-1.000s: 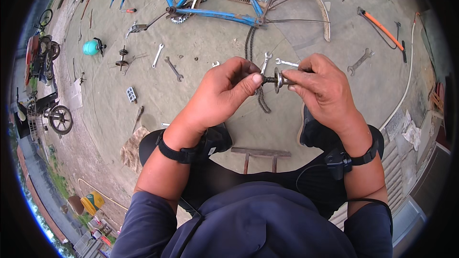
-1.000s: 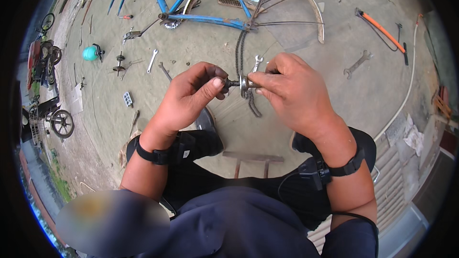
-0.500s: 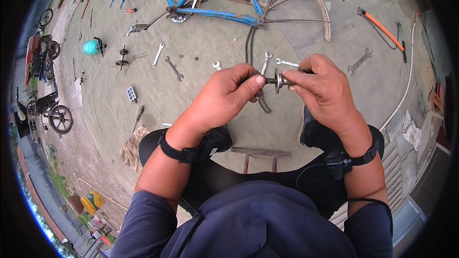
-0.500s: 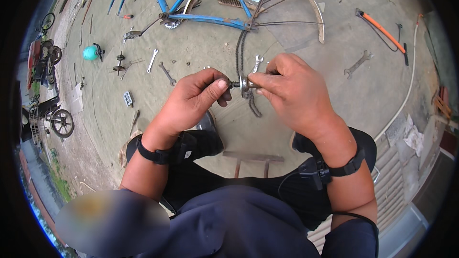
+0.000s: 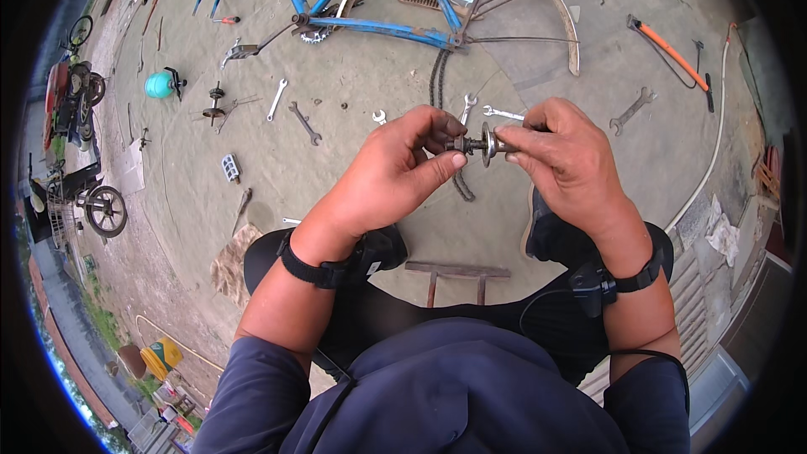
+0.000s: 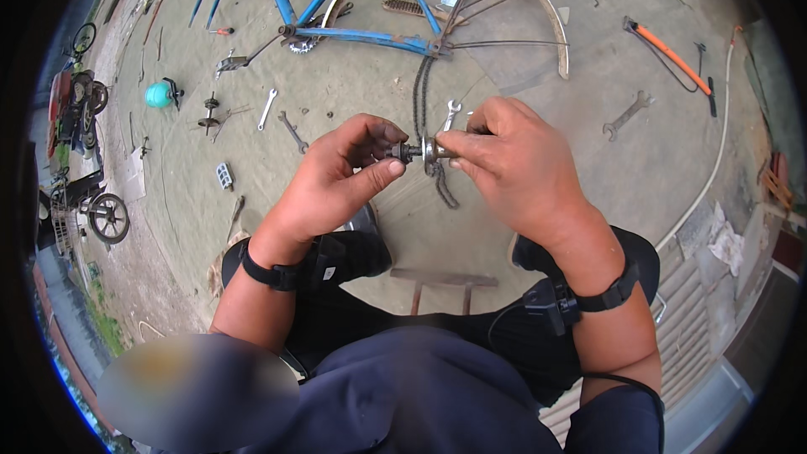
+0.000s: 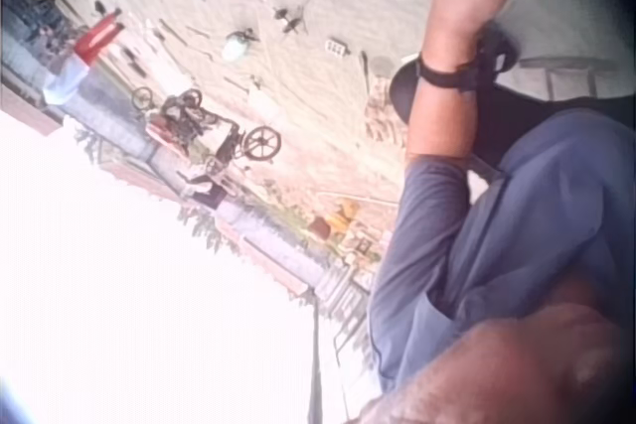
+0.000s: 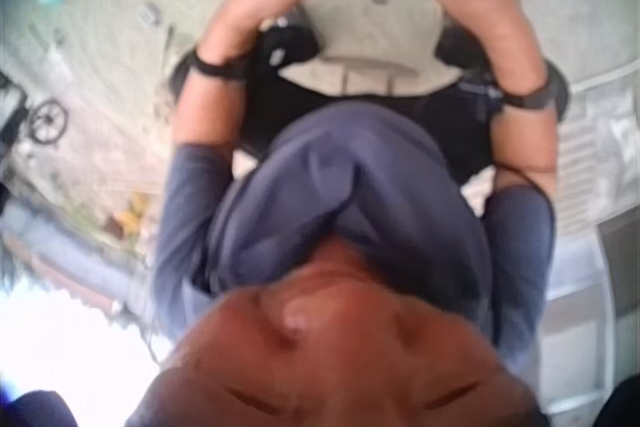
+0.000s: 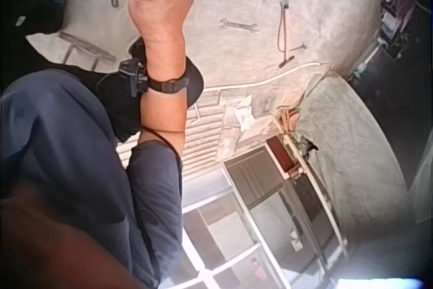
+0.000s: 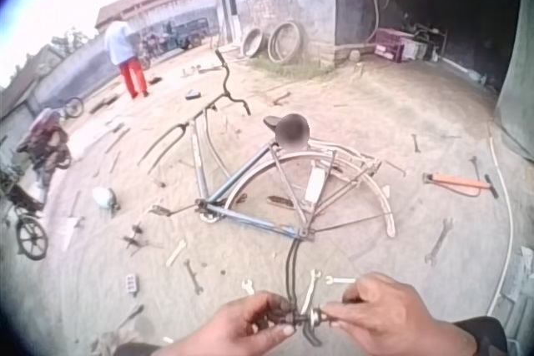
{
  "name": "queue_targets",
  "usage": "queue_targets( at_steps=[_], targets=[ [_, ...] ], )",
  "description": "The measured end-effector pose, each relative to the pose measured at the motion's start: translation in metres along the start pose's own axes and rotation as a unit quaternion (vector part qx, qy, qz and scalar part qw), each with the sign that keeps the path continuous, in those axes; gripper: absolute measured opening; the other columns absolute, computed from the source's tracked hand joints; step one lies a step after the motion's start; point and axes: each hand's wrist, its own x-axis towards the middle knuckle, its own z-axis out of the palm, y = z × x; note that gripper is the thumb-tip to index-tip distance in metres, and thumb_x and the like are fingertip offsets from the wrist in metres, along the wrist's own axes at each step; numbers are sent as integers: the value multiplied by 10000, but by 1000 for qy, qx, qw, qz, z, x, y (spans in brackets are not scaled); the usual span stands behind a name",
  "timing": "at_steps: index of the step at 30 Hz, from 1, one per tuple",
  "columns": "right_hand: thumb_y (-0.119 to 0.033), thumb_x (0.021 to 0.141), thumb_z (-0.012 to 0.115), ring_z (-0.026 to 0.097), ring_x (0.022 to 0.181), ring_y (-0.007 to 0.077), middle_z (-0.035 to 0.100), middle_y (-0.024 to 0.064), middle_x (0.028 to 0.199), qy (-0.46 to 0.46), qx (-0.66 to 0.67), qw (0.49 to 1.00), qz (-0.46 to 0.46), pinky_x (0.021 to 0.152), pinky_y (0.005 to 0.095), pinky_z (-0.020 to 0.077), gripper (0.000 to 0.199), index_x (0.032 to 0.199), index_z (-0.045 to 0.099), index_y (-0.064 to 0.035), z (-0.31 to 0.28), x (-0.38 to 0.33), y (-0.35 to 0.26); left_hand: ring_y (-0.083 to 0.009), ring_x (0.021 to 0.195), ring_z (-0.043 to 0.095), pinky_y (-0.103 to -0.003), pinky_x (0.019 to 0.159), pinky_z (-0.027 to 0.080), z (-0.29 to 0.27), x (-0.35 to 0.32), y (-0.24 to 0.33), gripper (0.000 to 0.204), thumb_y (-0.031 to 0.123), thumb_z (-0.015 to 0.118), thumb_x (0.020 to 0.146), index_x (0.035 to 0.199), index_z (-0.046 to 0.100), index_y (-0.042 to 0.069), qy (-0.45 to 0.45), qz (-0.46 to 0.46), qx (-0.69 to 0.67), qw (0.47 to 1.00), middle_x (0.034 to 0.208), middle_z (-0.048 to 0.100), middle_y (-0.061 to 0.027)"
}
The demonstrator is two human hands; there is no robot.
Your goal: The person assembles a bicycle hub by inserting ball bearings into the hub body and then sliding the axle through the bearings. They continue to manipulate the hub components, adding washers and adjusting the assembly by hand.
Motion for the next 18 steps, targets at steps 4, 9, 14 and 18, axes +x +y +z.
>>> queue_targets(
  at_steps=[4, 9, 14, 18],
  targets=[
    [76, 722, 784, 648, 826, 283, 653, 118, 951, 5, 3, 1000, -2, 704, 362, 521, 444, 1132, 763, -92, -1, 1, 0, -102, 920, 616, -279, 819, 519, -15, 4, -2, 227, 159, 685, 1021, 1149, 621, -17, -75, -73, 25, 994, 1004, 662, -38],
    [77, 721, 784, 648, 824, 281, 652, 119, 950, -2, 0, 1000, 2, 702, 360, 521, 440, 1128, 764, -90, -1, 1, -1, -97, 870, 616, -271, 738, 524, -9, 2, -5, 256, 186, 700, 1013, 1132, 626, -28, -46, -49, 31, 997, 964, 667, -44],
    [81, 718, 782, 646, 822, 276, 650, 117, 949, -1, 7, 1000, 2, 698, 358, 520, 446, 1129, 764, -92, 0, 0, 1, -100, 829, 610, -279, 728, 518, -1, 1, 0, 242, 220, 670, 1036, 1079, 651, -17, 15, 8, 3, 1000, 868, 662, -31],
    [81, 716, 783, 643, 823, 276, 648, 114, 946, 3, 5, 1000, 0, 696, 360, 519, 446, 1126, 765, -93, 0, 0, 0, -101, 886, 611, -267, 736, 520, -17, 5, -7, 254, 110, 716, 992, 1185, 618, -23, -81, -78, 30, 993, 1016, 665, -56]
  ],
)
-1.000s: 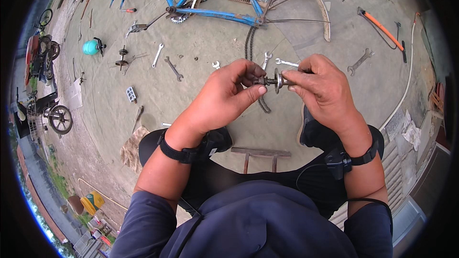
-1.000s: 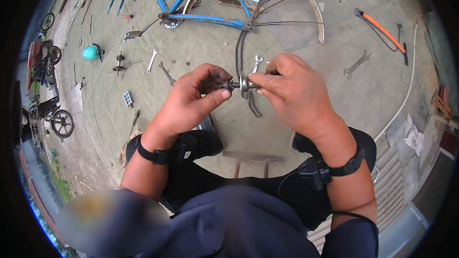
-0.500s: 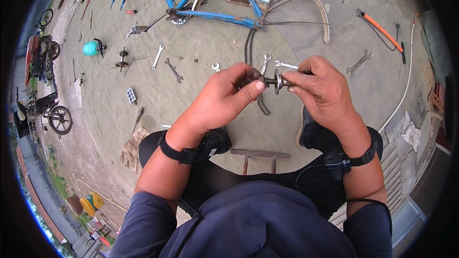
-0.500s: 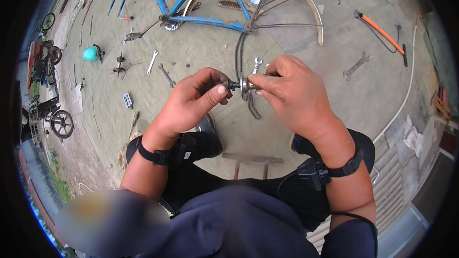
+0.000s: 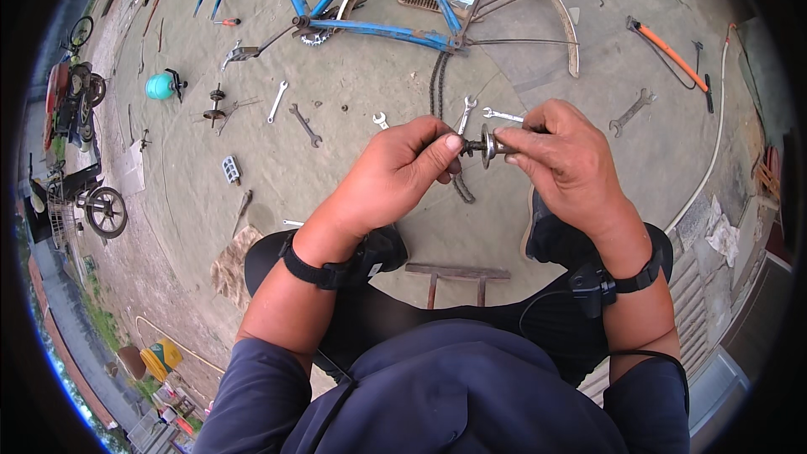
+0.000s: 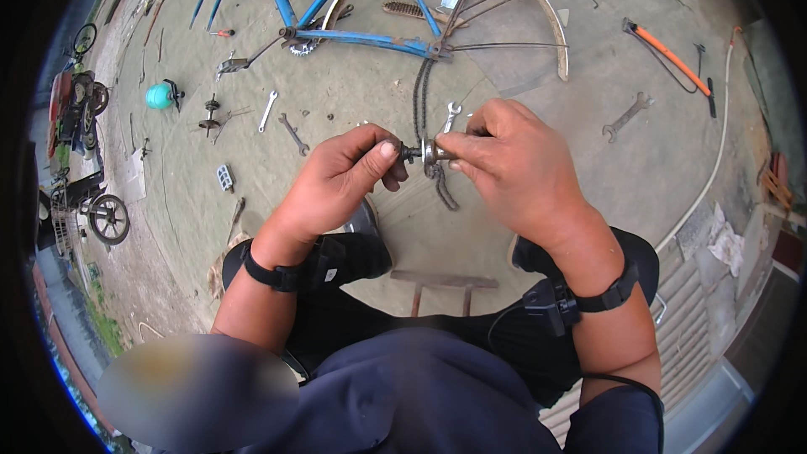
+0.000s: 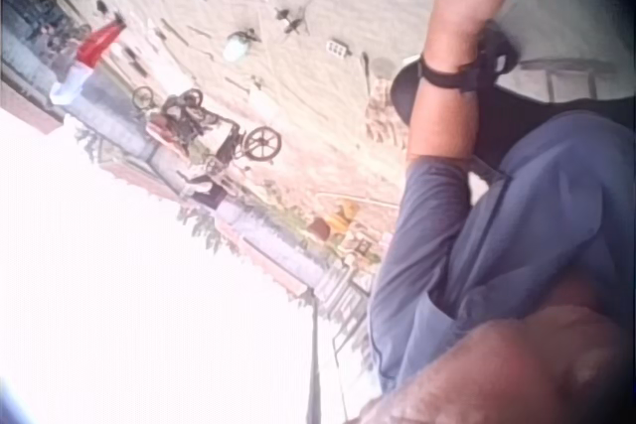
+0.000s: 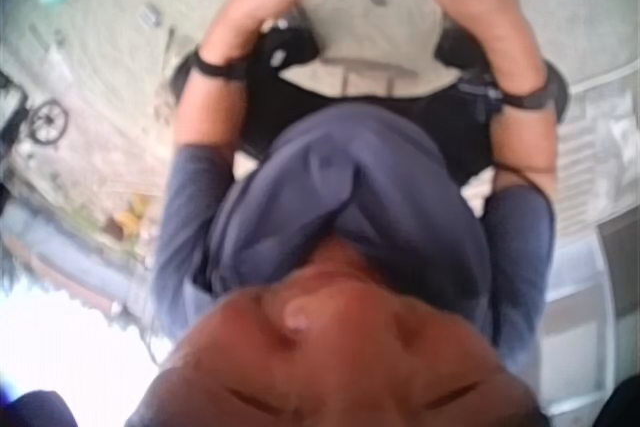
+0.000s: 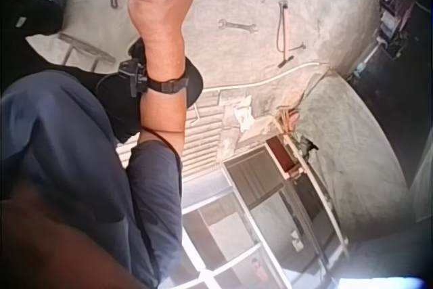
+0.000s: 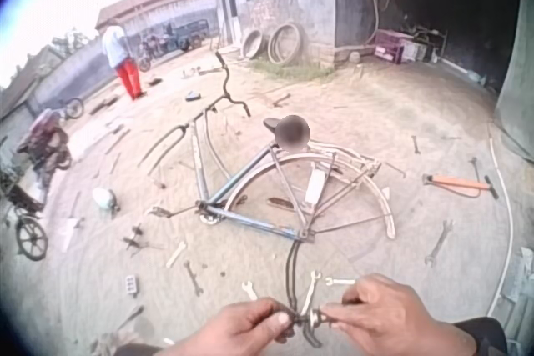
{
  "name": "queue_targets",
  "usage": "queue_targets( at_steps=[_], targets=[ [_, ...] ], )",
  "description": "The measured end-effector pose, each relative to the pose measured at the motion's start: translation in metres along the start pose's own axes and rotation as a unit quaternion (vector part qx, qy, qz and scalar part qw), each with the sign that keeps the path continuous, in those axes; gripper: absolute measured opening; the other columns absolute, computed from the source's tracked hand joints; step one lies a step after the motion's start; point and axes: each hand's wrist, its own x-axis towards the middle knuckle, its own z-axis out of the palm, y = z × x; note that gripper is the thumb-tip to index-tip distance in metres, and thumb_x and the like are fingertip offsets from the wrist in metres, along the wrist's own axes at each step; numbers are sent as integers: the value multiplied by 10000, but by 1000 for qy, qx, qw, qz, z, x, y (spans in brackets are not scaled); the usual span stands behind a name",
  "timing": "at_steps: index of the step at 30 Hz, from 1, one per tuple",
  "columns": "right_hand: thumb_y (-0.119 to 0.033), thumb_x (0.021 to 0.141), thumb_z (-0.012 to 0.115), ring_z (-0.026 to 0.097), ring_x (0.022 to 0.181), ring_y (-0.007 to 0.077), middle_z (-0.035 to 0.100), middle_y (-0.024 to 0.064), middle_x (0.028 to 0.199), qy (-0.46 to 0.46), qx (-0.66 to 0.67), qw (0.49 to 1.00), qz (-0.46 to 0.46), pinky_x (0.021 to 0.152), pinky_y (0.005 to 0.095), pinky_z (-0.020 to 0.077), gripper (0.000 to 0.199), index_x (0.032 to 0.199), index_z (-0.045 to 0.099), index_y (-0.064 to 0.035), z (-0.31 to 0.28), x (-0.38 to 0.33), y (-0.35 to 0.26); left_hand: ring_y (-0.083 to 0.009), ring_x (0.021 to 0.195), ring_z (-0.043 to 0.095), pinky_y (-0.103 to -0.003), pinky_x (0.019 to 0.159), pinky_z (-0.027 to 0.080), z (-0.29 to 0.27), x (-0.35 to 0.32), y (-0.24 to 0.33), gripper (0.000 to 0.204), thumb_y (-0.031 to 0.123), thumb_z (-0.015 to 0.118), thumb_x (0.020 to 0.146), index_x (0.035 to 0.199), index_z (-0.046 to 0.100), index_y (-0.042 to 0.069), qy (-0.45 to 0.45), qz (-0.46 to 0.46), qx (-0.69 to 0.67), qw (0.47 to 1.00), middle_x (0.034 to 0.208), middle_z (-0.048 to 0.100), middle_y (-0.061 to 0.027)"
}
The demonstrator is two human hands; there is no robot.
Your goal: The person assembles a bicycle hub by inserting ball bearings into the hub body and then sliding the axle through the bearings. They continue to manipulate the hub components, adding washers and adjusting the assembly by hand.
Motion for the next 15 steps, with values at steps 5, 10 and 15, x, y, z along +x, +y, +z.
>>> queue_targets(
  at_steps=[5, 10, 15],
  targets=[
    [78, 717, 784, 642, 823, 279, 647, 111, 944, 3, 3, 1000, -1, 692, 363, 518, 439, 1120, 764, -94, 2, -1, 1, -89, 834, 593, -276, 719, 510, 14, -3, 4, 253, 220, 674, 1035, 1106, 639, -20, 75, 89, -14, 993, 909, 666, -36],
    [74, 716, 786, 643, 820, 278, 647, 108, 941, -4, -4, 1000, 4, 693, 365, 520, 440, 1119, 765, -102, 1, 0, 0, -131, 891, 639, -295, 826, 532, 4, -3, 6, 265, 232, 628, 1062, 1135, 634, -22, 40, 30, 13, 999, 969, 675, -60],
    [71, 711, 787, 641, 816, 280, 643, 109, 927, -4, -12, 1000, 7, 692, 368, 519, 444, 1118, 764, -105, 1, 0, -1, -133, 887, 640, -287, 828, 530, 5, -2, 6, 252, 219, 620, 1066, 1126, 636, -25, 8, -11, 16, 1000, 963, 675, -61]
  ],
)
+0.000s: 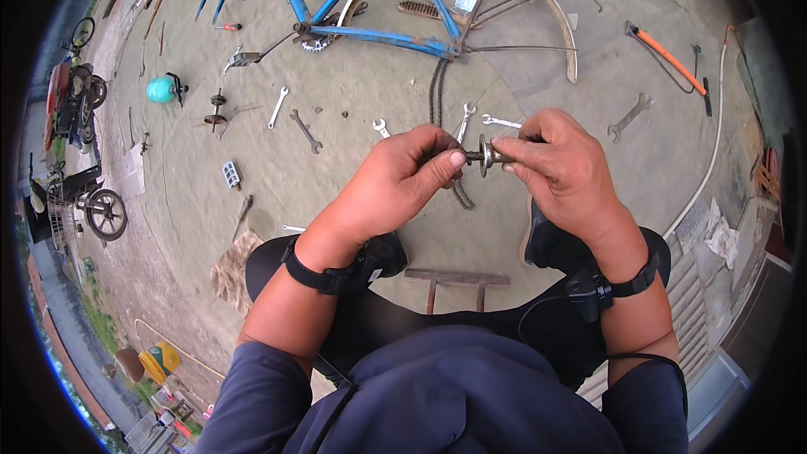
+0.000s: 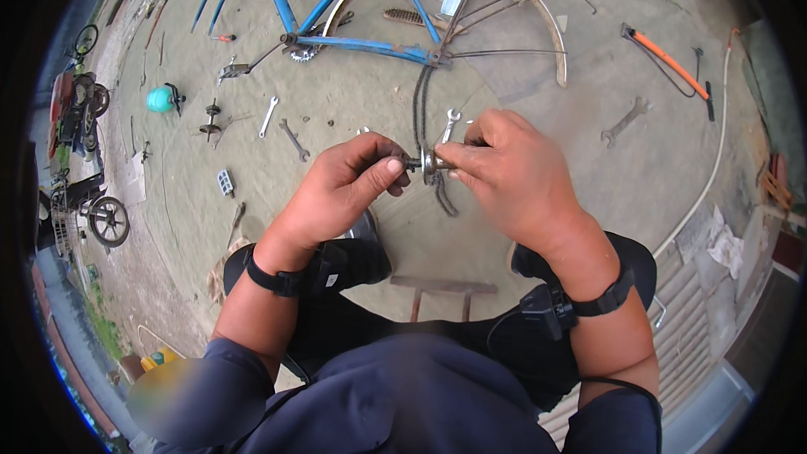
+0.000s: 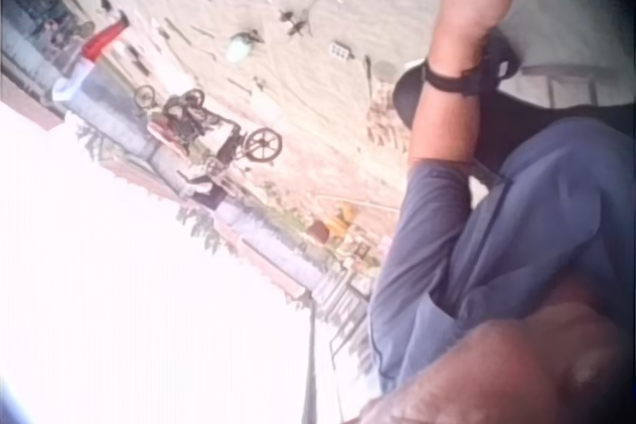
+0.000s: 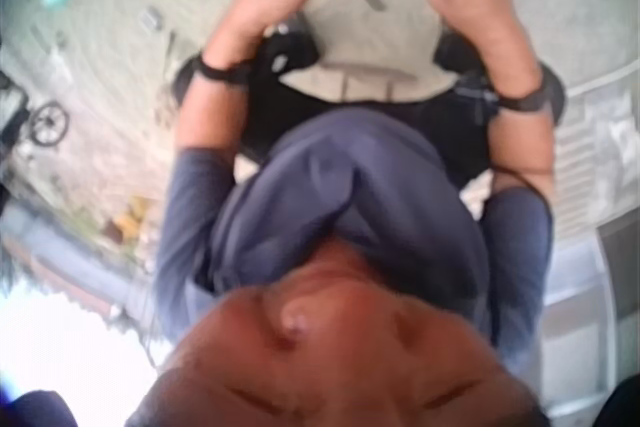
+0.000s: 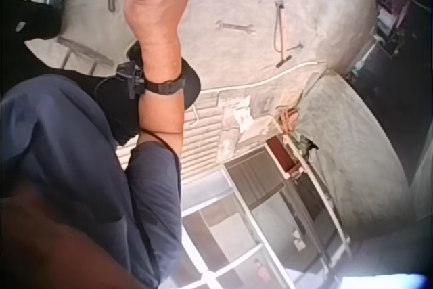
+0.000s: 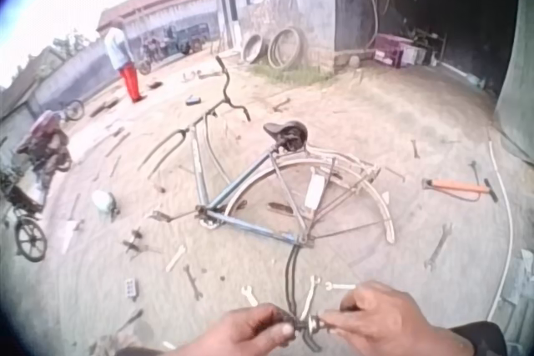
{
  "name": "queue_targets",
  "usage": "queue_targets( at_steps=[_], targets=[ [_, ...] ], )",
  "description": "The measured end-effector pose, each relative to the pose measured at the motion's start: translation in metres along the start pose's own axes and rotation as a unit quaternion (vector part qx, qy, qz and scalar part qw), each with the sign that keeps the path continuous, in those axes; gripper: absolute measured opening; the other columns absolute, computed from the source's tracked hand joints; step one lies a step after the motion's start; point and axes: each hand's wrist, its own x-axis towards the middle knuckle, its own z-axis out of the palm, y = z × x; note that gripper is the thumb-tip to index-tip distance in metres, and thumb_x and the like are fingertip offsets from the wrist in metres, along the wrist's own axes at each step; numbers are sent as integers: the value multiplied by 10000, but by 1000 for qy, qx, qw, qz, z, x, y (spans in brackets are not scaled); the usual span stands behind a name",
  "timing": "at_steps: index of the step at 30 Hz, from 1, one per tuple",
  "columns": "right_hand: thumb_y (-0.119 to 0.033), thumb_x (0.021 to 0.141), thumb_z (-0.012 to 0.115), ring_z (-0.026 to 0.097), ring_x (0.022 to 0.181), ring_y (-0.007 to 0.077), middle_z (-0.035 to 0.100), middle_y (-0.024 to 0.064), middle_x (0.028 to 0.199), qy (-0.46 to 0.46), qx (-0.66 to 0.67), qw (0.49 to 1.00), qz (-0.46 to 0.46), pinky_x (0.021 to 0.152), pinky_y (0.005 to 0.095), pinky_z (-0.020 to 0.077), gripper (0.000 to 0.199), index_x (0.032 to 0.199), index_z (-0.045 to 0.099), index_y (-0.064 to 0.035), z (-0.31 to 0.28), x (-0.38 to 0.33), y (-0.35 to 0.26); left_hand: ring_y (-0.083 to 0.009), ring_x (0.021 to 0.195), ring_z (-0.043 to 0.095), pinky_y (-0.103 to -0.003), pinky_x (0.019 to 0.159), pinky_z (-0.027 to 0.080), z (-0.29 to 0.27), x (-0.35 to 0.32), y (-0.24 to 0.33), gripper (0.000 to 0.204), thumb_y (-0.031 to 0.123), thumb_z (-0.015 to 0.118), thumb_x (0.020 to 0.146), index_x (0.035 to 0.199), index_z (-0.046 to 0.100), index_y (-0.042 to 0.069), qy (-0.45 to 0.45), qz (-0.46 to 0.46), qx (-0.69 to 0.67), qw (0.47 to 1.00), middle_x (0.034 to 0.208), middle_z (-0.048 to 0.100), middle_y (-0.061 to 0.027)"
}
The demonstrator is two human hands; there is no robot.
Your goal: The person assembles a bicycle hub by inserting ball bearings into the hub body and then sliding the axle through the bearings. They continue to manipulate the hub components, adding washers and adjusting the assembly by hand.
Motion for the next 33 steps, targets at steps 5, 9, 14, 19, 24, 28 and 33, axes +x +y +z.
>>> queue_targets(
  at_steps=[5, 9, 14, 19, 24, 28, 33],
  targets=[
    [18, 714, 798, 635, 822, 276, 630, 88, 898, 11, -7, 1000, 0, 683, 373, 518, 401, 1084, 769, -133, 1, 0, 0, -123, 923, 629, -284, 842, 524, 5, -2, 8, 245, 186, 662, 1040, 1162, 626, -24, 42, 57, -14, 997, 1013, 671, -53],
    [-74, 724, 815, 629, 837, 258, 606, 45, 855, 24, -12, 999, 21, 674, 374, 520, 305, 1006, 786, -188, 3, 3, -3, -117, 966, 618, -291, 857, 522, -8, 2, -7, 293, 157, 710, 1006, 1213, 607, -23, -37, -11, -39, 999, 1077, 664, -44],
    [65, 720, 780, 641, 814, 289, 643, 115, 923, -7, -10, 1000, -3, 691, 374, 517, 445, 1133, 757, -99, 0, 1, -2, -104, 818, 615, -280, 732, 525, 12, 0, 3, 255, 220, 650, 1050, 1094, 639, -31, 67, 83, -41, 993, 897, 671, -39],
    [63, 727, 776, 646, 819, 292, 639, 127, 927, -7, 4, 1000, 9, 700, 371, 521, 458, 1156, 756, -97, -1, 1, -5, -116, 921, 625, -289, 827, 520, -3, 2, 0, 220, 147, 672, 1028, 1170, 623, -13, -17, -6, -43, 999, 1034, 677, -44],
    [65, 729, 773, 645, 815, 292, 641, 129, 926, -18, -12, 1000, -4, 696, 373, 521, 461, 1160, 754, -98, 0, 1, -3, -120, 900, 629, -291, 815, 521, 6, -2, 6, 229, 203, 617, 1067, 1128, 642, -17, 37, 69, -6, 997, 977, 683, -58],
    [-70, 715, 826, 639, 858, 249, 627, 45, 885, 9, -13, 999, 44, 711, 372, 531, 350, 1039, 782, -195, 4, 3, -5, -113, 880, 626, -285, 776, 525, 6, 0, 4, 212, 173, 646, 1042, 1117, 637, -25, 51, 71, 0, 996, 960, 678, -56],
    [-72, 720, 823, 635, 852, 250, 621, 45, 877, 7, -23, 999, 31, 701, 372, 528, 345, 1036, 778, -201, 1, 4, -6, -116, 906, 628, -277, 797, 523, -4, 2, 1, 230, 113, 711, 997, 1176, 620, 0, -21, -20, 22, 999, 1031, 674, -33]
  ],
)
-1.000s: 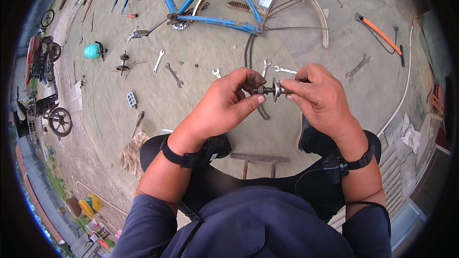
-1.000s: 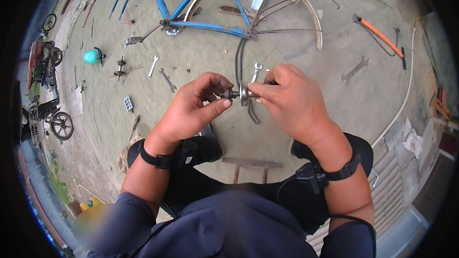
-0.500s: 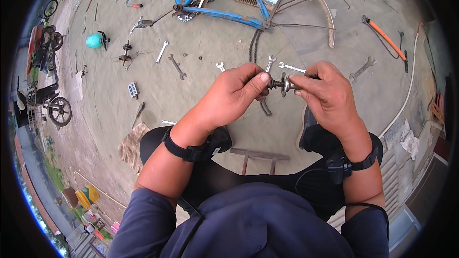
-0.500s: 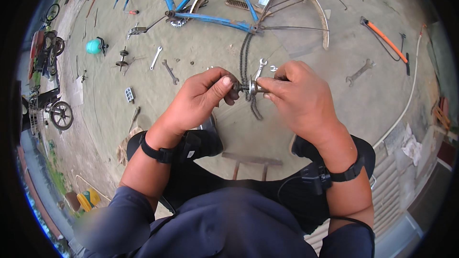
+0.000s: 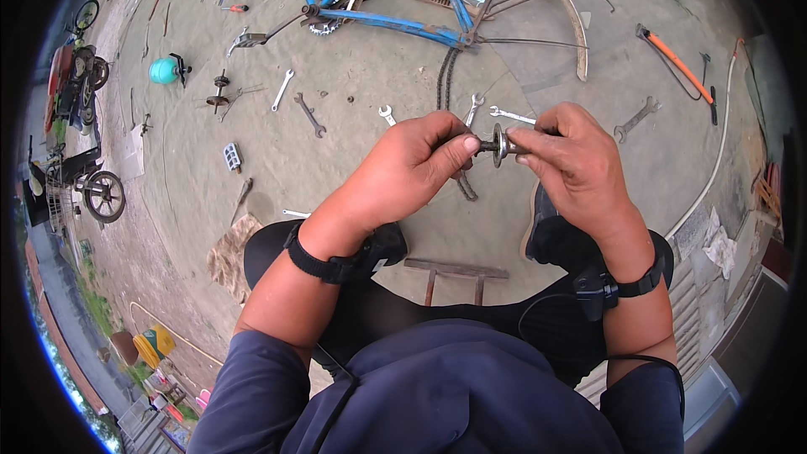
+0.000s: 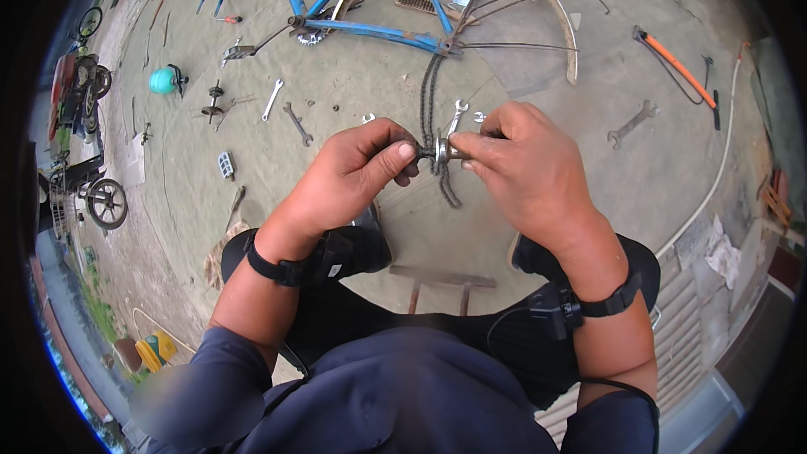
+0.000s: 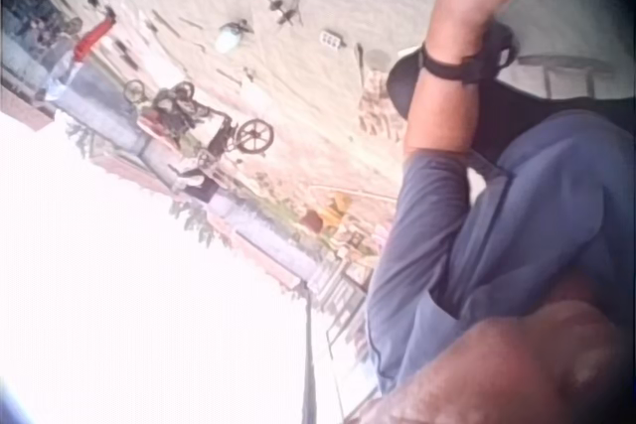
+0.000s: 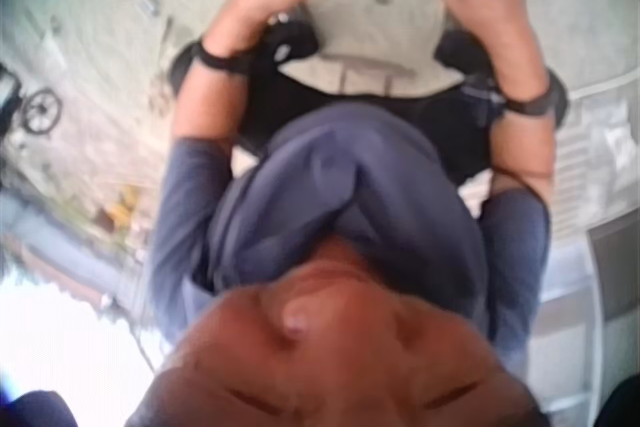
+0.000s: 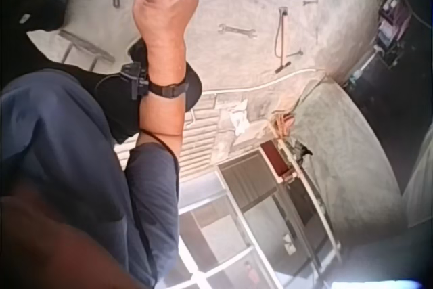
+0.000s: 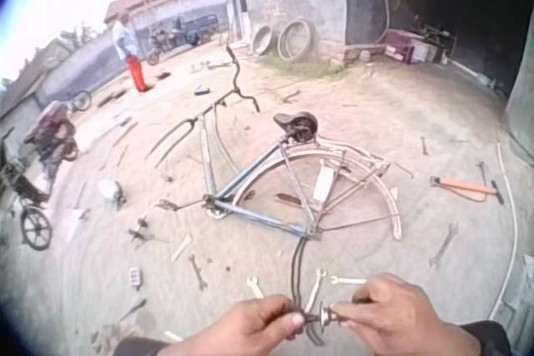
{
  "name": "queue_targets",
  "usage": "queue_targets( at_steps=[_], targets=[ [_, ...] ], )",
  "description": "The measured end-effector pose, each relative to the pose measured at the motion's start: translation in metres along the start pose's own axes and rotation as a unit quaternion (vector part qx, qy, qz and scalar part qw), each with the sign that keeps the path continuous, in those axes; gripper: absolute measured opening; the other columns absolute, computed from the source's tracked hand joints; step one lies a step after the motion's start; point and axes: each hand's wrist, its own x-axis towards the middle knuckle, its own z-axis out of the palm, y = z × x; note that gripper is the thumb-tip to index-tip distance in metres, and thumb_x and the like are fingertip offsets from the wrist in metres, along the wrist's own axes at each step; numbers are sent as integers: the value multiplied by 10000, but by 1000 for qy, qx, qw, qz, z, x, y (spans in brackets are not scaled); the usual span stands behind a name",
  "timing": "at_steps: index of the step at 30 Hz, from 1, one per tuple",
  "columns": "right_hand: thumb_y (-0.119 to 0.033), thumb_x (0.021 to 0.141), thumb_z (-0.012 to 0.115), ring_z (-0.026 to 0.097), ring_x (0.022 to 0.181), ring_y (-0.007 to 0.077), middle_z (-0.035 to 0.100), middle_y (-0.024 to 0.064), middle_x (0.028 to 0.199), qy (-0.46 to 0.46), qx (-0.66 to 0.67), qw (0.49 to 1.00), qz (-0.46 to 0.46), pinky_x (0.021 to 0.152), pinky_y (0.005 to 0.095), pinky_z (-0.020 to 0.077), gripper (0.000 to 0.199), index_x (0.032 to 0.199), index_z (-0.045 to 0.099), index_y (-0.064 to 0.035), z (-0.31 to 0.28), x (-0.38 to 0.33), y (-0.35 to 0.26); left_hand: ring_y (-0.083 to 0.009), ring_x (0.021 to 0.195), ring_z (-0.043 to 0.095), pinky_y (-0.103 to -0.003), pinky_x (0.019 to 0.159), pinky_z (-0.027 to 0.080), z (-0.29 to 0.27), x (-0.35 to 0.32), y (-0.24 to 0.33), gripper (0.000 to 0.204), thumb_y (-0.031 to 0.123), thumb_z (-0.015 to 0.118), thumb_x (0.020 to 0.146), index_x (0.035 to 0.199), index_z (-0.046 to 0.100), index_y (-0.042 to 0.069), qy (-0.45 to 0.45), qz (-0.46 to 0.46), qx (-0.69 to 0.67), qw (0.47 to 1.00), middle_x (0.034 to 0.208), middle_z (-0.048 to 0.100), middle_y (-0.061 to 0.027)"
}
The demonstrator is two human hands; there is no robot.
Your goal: The person assembles a bicycle hub by inserting ball bearings into the hub body and then sliding the axle through the bearings. They continue to manipulate the hub components, adding washers and adjusting the assembly by hand.
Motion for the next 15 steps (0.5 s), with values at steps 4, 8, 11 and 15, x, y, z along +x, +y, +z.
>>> queue_targets(
  at_steps=[4, 8, 11, 15],
  targets=[
    [-71, 725, 817, 635, 855, 251, 620, 45, 876, 6, 5, 1000, 1, 699, 371, 529, 335, 1031, 777, -202, 2, -1, 1, -119, 895, 628, -284, 800, 527, 9, -4, 3, 227, 205, 641, 1054, 1120, 637, -13, 64, 95, -29, 993, 982, 679, -51],
    [-69, 728, 812, 636, 862, 250, 621, 44, 880, 4, 4, 1000, 1, 700, 369, 530, 334, 1031, 779, -204, 1, -2, 3, -117, 910, 633, -287, 813, 529, 4, -1, 1, 183, 138, 678, 1022, 1127, 636, -7, 57, 52, -5, 997, 1006, 679, -44],
    [-65, 727, 811, 637, 866, 249, 623, 43, 882, 4, 3, 1000, 2, 699, 368, 530, 336, 1031, 781, -203, 2, -2, 2, -123, 927, 637, -290, 826, 529, 2, 0, 0, 192, 106, 703, 1002, 1143, 633, -4, 17, 9, -14, 1000, 1026, 679, -40],
    [-65, 726, 812, 639, 870, 250, 625, 42, 885, 1, 5, 1000, 1, 697, 369, 530, 336, 1032, 782, -200, 2, -3, 3, -125, 919, 634, -293, 840, 525, 9, -5, 5, 229, 196, 657, 1044, 1130, 633, -15, 49, 69, -43, 995, 1012, 683, -48]
  ],
)
